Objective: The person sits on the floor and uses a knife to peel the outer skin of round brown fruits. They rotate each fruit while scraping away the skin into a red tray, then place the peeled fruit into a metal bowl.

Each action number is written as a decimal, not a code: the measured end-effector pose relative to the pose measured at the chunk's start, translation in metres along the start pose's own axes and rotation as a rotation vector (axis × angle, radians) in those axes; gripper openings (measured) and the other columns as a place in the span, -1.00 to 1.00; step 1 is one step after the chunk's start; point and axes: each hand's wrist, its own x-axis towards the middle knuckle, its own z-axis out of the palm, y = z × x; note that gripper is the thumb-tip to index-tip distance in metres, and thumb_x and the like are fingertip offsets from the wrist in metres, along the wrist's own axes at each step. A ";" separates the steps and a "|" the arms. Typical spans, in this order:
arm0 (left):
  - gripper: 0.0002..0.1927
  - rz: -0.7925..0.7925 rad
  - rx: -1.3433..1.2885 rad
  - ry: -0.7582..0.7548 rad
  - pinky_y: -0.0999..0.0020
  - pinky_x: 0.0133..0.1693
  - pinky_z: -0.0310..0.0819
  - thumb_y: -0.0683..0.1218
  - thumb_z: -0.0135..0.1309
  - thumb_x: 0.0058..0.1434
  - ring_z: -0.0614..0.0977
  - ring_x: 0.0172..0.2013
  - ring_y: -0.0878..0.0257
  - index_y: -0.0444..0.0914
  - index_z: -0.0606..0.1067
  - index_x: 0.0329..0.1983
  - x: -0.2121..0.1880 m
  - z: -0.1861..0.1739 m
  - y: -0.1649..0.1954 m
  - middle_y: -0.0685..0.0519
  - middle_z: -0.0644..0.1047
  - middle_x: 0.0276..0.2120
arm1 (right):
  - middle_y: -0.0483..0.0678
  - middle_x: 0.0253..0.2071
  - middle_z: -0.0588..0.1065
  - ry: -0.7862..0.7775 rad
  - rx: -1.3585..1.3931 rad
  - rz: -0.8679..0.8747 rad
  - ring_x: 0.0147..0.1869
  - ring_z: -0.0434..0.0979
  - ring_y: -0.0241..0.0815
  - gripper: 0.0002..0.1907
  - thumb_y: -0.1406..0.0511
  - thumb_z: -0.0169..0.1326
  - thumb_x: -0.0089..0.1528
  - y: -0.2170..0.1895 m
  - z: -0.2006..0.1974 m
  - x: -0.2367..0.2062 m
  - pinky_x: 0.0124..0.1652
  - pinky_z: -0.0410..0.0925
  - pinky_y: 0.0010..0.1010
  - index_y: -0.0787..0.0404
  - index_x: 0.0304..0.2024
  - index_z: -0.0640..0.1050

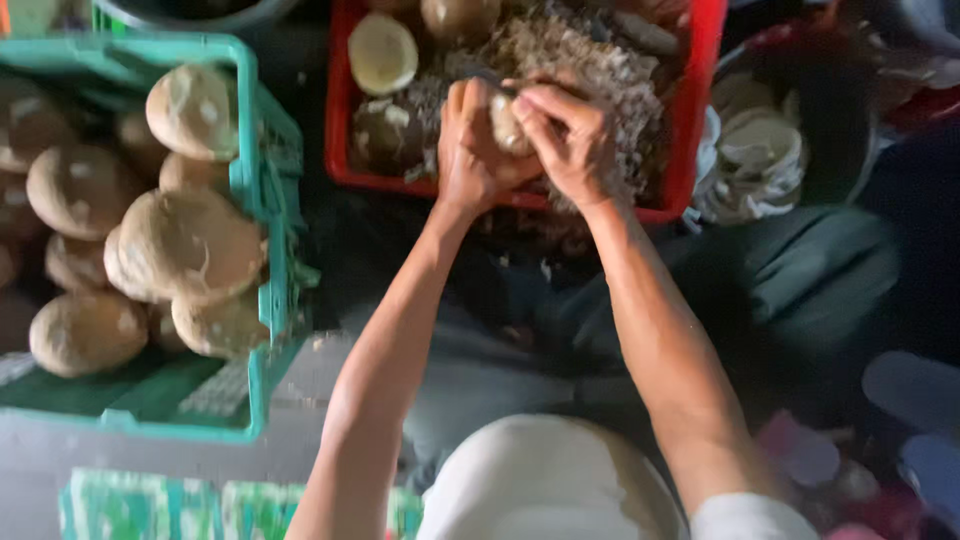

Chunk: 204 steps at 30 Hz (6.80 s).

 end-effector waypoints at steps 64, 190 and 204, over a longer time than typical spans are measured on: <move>-0.02 -0.012 -0.442 -0.177 0.07 0.21 0.42 0.05 0.53 -0.03 0.48 0.16 -0.09 -0.31 0.23 0.35 -0.004 -0.011 -0.023 -0.17 0.37 0.16 | 0.01 -0.09 0.61 -0.110 -0.056 -0.044 -0.05 0.60 -0.14 -0.72 0.16 0.16 0.36 0.028 -0.013 0.028 -0.02 0.50 -0.21 0.26 -0.18 0.68; -0.01 -0.160 0.267 -0.176 -0.09 0.03 0.48 -0.05 0.32 0.03 0.36 0.16 -0.39 -0.47 0.07 0.42 -0.002 0.008 0.030 -0.47 0.24 0.26 | 0.00 -0.08 0.63 0.275 0.309 0.355 0.02 0.62 -0.13 -0.62 0.08 0.16 0.35 0.052 0.012 -0.024 0.00 0.48 -0.30 0.29 -0.10 0.67; 0.07 0.005 0.239 -0.144 -0.13 0.20 0.36 0.01 0.43 -0.13 0.35 0.21 -0.36 -0.42 0.16 0.38 -0.006 0.003 0.014 -0.38 0.30 0.24 | 0.00 -0.16 0.57 0.231 0.248 0.156 -0.07 0.55 -0.17 -0.72 0.21 0.20 0.37 0.035 0.000 -0.021 -0.02 0.40 -0.32 0.36 -0.16 0.65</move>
